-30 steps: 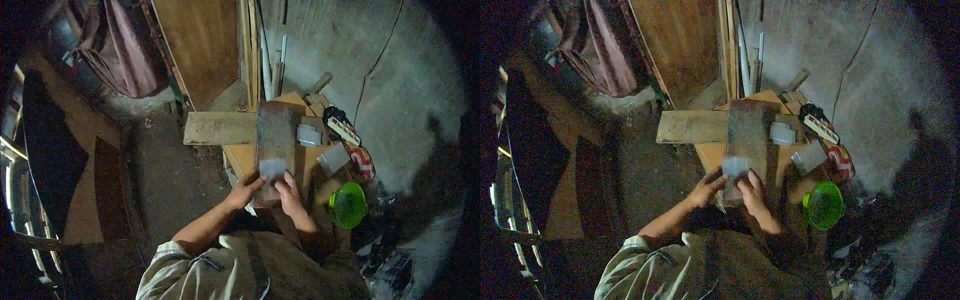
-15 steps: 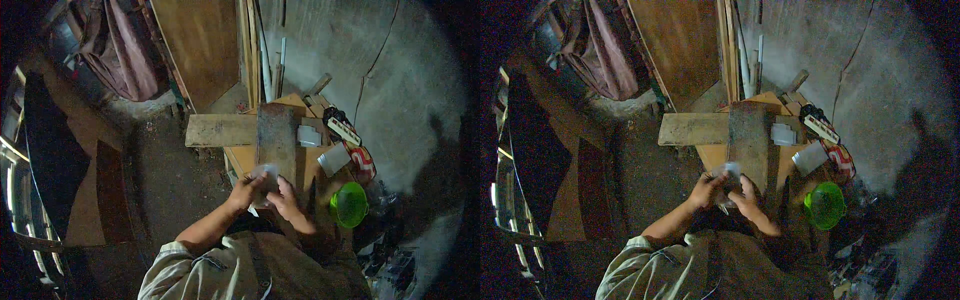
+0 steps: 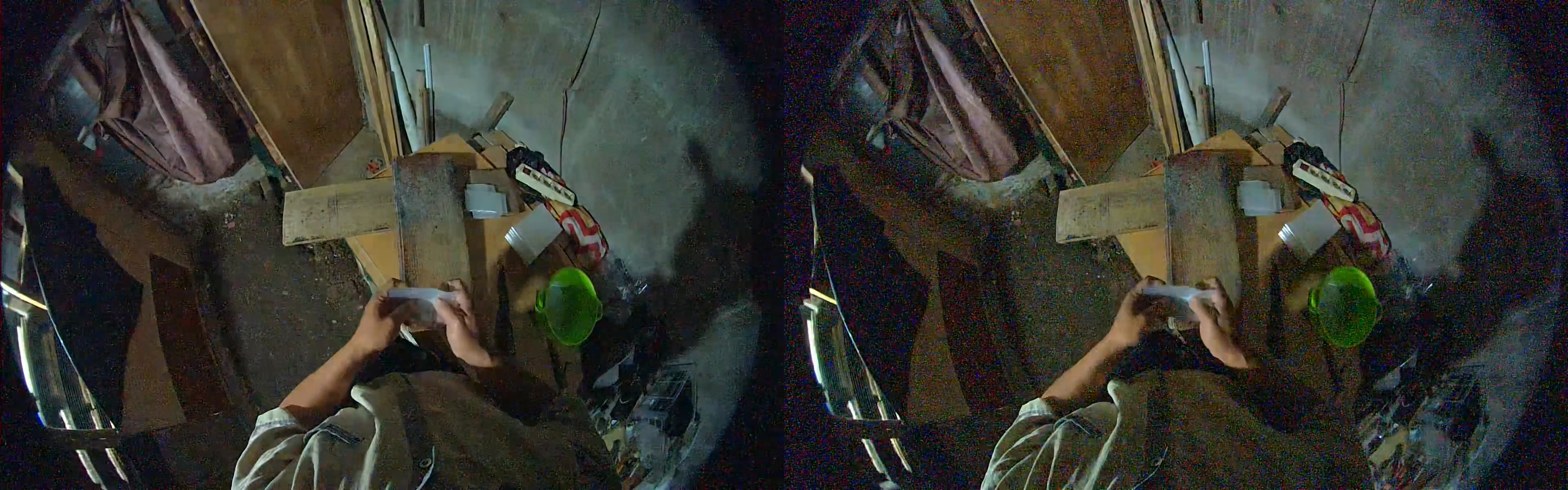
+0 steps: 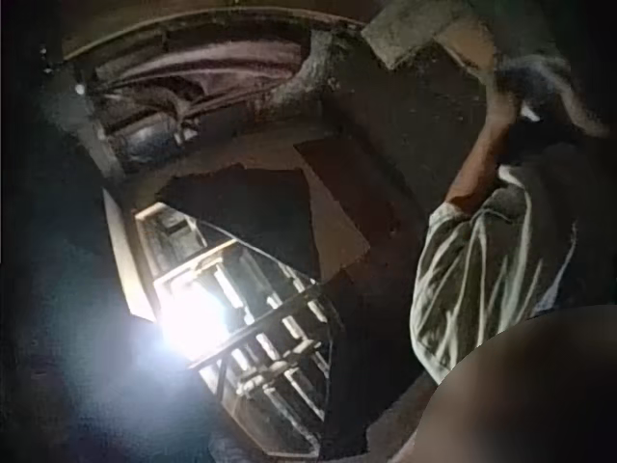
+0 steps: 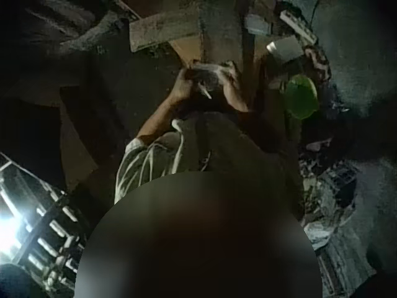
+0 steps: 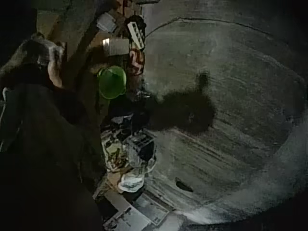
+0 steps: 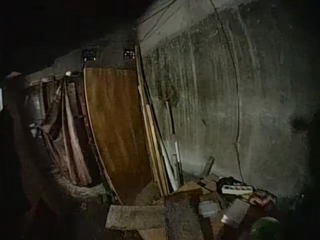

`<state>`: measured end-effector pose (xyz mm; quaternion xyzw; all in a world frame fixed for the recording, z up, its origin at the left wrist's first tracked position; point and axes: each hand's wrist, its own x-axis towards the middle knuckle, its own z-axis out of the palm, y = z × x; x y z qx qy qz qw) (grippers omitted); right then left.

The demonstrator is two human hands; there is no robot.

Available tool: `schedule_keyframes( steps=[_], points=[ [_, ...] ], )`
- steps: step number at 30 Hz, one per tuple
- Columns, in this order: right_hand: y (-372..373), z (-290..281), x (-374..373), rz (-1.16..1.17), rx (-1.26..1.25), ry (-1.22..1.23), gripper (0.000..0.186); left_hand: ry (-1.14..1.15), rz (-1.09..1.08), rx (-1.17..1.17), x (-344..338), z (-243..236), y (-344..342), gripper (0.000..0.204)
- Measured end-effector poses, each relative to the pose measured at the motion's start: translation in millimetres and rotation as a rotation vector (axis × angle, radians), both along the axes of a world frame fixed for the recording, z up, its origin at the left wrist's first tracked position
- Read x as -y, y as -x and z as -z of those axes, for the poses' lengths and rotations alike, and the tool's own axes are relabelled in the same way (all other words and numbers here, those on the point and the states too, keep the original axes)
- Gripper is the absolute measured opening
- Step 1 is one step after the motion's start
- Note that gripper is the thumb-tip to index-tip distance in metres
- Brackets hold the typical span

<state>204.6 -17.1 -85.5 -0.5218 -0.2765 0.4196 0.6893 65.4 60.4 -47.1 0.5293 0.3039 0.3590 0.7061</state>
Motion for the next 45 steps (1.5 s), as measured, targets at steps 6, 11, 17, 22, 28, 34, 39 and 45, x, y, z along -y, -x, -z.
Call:
schedule_keyframes(
  steps=[6,11,17,22,28,34,39,45],
  points=[
    [-25,-14,-2,-0.217,0.477,0.031,0.031,-0.040,0.309,-0.091,-26,17,14,0.026],
    [-31,-36,-9,-0.515,0.566,0.061,0.019,-0.454,0.490,-0.298,-31,-13,13,0.033],
    [-14,-30,-20,-0.034,0.425,0.021,0.022,-0.076,0.046,-0.212,-20,-28,0,0.016],
    [-7,2,-21,0.012,0.521,0.034,0.037,-0.104,0.034,-0.270,1,-33,-12,0.027],
    [2,-24,-23,-0.107,0.421,0.073,0.044,-0.131,-0.009,-0.120,1,-10,-10,0.033],
    [-5,-12,-24,0.083,0.888,-0.100,0.029,0.085,-0.015,-0.182,2,-23,-8,0.023],
    [4,-37,-26,-0.032,0.554,-0.006,0.024,-0.128,-0.058,-0.108,0,0,-8,0.026],
    [-11,-24,-22,0.158,1.566,-0.284,0.028,-0.209,-0.012,-0.174,5,-15,-8,0.026]
  ],
)
